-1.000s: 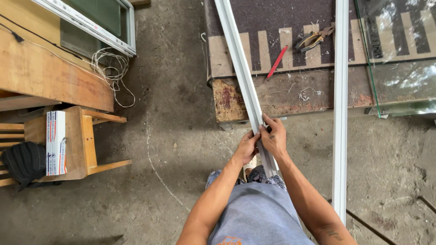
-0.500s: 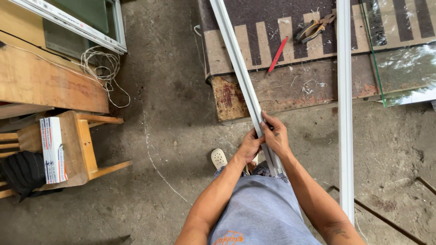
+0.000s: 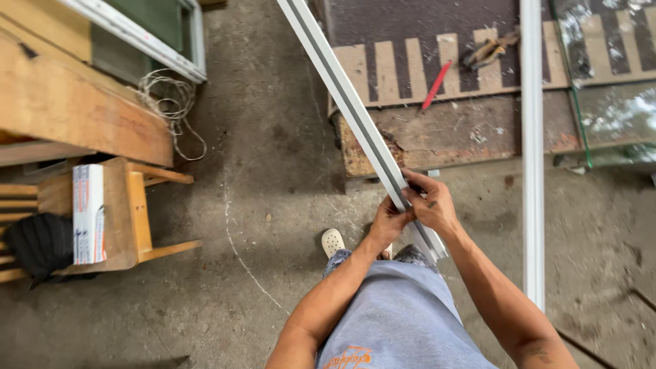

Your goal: The person handles a long white aluminum profile, peeling off protective film and scraping the surface with a red utility knife. They then insert a thin metal strip into the profile's groove and place the profile against a larger window frame structure.

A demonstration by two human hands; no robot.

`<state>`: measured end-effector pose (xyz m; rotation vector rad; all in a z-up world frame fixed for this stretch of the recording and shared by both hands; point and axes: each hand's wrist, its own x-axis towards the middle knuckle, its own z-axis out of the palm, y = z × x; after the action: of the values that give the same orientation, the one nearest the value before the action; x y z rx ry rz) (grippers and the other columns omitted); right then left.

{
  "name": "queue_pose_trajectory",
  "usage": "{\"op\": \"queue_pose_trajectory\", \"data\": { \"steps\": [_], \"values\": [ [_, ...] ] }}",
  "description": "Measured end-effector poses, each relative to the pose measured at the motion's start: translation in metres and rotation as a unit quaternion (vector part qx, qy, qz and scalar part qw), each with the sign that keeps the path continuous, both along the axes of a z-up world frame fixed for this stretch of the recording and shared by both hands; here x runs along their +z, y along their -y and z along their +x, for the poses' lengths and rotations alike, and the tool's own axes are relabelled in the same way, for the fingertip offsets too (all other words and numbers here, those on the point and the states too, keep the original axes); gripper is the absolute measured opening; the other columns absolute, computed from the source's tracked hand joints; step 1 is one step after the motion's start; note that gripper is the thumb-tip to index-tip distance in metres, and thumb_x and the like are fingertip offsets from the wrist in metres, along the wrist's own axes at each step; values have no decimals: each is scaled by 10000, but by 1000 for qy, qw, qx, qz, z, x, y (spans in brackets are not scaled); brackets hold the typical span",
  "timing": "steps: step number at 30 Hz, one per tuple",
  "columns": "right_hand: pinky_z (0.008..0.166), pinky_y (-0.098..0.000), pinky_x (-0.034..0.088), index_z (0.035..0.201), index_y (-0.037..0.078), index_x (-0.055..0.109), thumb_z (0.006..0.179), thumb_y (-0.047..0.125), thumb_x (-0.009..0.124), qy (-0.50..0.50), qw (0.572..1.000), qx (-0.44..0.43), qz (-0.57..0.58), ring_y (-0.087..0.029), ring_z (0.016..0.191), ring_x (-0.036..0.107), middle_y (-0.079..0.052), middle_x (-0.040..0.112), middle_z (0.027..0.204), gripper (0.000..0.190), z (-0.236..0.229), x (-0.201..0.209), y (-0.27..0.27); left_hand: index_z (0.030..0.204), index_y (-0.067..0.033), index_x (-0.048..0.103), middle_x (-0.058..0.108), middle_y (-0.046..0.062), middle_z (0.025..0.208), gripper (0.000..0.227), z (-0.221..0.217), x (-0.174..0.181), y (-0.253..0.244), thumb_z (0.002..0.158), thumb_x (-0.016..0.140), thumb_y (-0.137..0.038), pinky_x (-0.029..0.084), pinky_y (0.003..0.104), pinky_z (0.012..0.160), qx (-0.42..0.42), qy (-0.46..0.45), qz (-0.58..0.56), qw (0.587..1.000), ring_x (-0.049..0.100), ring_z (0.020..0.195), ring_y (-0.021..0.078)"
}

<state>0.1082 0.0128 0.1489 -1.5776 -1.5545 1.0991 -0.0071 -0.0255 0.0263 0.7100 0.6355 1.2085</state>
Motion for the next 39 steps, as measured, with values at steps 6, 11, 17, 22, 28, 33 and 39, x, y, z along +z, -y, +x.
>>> {"op": "queue_pose_trajectory", "data": {
  "steps": [6,11,17,22,28,33,39],
  "values": [
    [768,-323,559,1347,174,686,915,32,649,53,995,33,73,-204,872,750,-154,767,1004,456,-23,8,-5,1215,-34,636,724,96,1089,373,-35,36,-14,872,782,-61,572,342,829,-13,-263,71,962,693,961,221],
    [739,-368,585,1337,159,698,918,62,683,213,948,152,180,-246,801,729,-127,752,1012,430,-11,39,-21,1213,-130,712,744,69,1025,275,-100,135,15,973,708,-264,573,394,727,55,-601,145,784,709,825,260],
    [891,-383,508,1266,169,702,803,96,660,398,761,336,386,-214,959,717,-34,760,1132,471,-28,126,-29,1339,-81,571,645,137,1308,630,-163,226,-3,832,787,-387,399,496,1073,204,-686,397,574,535,1291,323],
    [914,-369,454,1265,208,710,980,188,697,410,646,420,487,-163,957,672,2,732,1031,286,-55,146,-27,1312,-136,641,752,158,1042,353,-170,223,-8,1002,706,-290,583,440,801,-54,-593,274,755,730,946,348],
    [1061,-446,436,1220,221,680,852,202,784,164,714,236,638,-226,1238,578,-40,664,1237,384,-89,163,1,1187,-48,604,740,101,855,264,-173,181,22,999,650,-227,564,350,678,57,-434,232,868,747,757,234],
    [1026,-366,518,1527,139,313,934,251,824,-362,824,61,431,-223,1294,540,-117,418,1482,791,-138,167,11,1106,-37,629,720,50,846,281,-168,169,25,1048,648,-311,577,310,675,140,-361,243,889,699,740,134],
    [783,-299,593,1580,27,343,1012,200,766,-418,834,80,351,-141,887,686,-123,621,1245,729,-166,141,4,1041,-28,652,648,22,732,357,-155,161,24,1068,627,-382,516,287,595,236,-362,243,869,614,645,103]
  ]
}}
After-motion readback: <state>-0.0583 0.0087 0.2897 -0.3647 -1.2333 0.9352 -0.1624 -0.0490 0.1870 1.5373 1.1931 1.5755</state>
